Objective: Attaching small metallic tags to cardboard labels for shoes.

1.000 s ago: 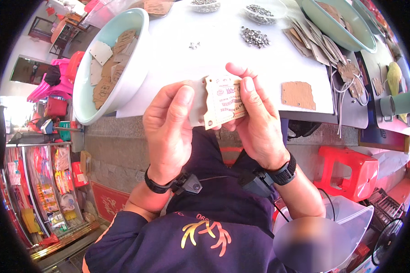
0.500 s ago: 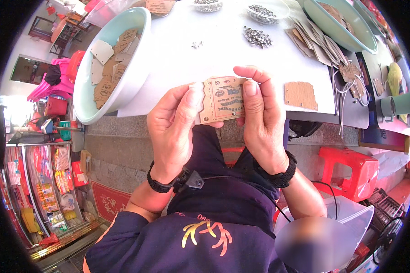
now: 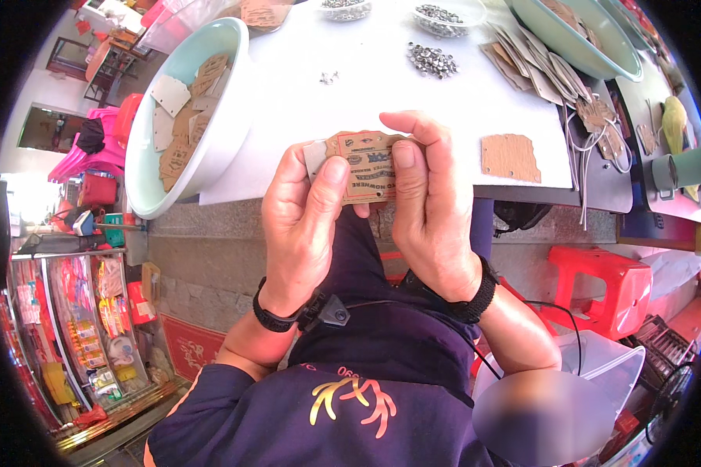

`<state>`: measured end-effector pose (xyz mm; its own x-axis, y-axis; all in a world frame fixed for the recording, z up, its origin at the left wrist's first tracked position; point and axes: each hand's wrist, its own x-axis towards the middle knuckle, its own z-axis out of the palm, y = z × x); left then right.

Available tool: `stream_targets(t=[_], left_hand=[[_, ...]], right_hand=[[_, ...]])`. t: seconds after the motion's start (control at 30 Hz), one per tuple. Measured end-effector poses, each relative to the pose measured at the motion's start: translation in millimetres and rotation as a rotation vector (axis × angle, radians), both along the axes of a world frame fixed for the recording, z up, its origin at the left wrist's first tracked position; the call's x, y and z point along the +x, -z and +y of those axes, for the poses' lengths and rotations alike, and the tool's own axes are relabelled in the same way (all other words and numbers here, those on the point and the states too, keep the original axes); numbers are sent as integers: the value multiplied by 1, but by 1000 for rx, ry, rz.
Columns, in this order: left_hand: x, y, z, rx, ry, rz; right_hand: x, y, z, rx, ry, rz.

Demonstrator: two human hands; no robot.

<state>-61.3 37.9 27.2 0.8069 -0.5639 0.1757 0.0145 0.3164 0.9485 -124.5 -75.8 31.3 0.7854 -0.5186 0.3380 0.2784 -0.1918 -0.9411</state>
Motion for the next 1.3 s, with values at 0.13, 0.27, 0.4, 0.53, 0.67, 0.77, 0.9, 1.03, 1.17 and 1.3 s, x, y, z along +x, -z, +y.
stream_targets(t=[0.13, 0.27, 0.4, 0.53, 0.67, 0.77, 0.9, 1.03, 1.17, 1.3], left_hand=[[0, -1, 1, -6, 15, -2], [0, -5, 0, 21, -5, -26], [2, -7, 4, 74, -29, -63], [2, -7, 2, 63, -33, -76], [1, -8, 3, 102, -57, -104], [1, -9, 3, 128, -59, -117], [0, -9, 1, 119, -46, -111], [-2, -10, -3, 70, -40, -87], [0, -9, -2, 95, -36, -108], [2, -5, -1, 83, -29, -99]], right_hand=[[1, 0, 0, 70, -40, -23], [2, -1, 2, 172, -84, -45], [2, -6, 1, 345, -77, 79], [2, 0, -2, 427, -212, 153], [2, 5, 2, 378, -147, 152], [2, 4, 4, 307, -102, 149], [2, 3, 6, 295, -70, 136], [2, 5, 5, 286, -63, 120], [2, 5, 6, 308, -74, 105], [2, 6, 3, 282, -84, 123]])
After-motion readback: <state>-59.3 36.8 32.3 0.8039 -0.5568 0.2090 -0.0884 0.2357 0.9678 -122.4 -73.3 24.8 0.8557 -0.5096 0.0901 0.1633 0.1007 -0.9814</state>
